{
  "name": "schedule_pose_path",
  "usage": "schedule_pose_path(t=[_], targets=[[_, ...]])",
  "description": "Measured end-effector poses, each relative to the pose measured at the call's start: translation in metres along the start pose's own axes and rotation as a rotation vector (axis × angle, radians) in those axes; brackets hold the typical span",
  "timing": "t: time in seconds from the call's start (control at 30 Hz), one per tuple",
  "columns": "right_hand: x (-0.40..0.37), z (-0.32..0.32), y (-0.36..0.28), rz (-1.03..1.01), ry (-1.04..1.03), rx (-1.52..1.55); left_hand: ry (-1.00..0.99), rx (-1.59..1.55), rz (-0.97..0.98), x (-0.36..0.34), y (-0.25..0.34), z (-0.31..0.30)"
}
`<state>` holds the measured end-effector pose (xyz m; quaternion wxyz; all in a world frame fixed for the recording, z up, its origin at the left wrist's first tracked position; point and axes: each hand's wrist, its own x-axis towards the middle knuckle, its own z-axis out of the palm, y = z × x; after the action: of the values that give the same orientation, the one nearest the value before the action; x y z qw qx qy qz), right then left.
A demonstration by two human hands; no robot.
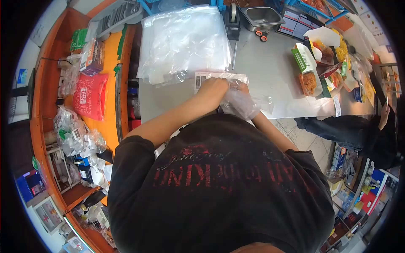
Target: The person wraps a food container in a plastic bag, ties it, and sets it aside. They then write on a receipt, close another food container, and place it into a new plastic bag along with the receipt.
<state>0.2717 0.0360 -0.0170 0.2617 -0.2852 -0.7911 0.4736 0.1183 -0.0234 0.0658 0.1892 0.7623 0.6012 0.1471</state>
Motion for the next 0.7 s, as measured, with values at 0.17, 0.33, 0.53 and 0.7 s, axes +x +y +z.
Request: schedule_pose_path(t=[0.17,0.33,0.53,0.7], targets=[[-0.004,0.01,0.011,-0.063,0.048,-0.244,-0.103,-0.035,-0.041,0.013,-0.032,0.016],[-0.019,-0.001,-0.045,-0.029,0.217,0.017,-0.286,-0.956,-0.545,0.003,-0.037,0.0],[-0.027,-0.002,-0.032,-0.274,0.199,-0.128,-0.334,-1.009,-0.597,0.006,-0.032,-0.001],[-0.026,-0.003,-0.043,-0.369,0.172,-0.168,-0.25,-1.182,-0.645,-0.001,-0.036,0.0]])
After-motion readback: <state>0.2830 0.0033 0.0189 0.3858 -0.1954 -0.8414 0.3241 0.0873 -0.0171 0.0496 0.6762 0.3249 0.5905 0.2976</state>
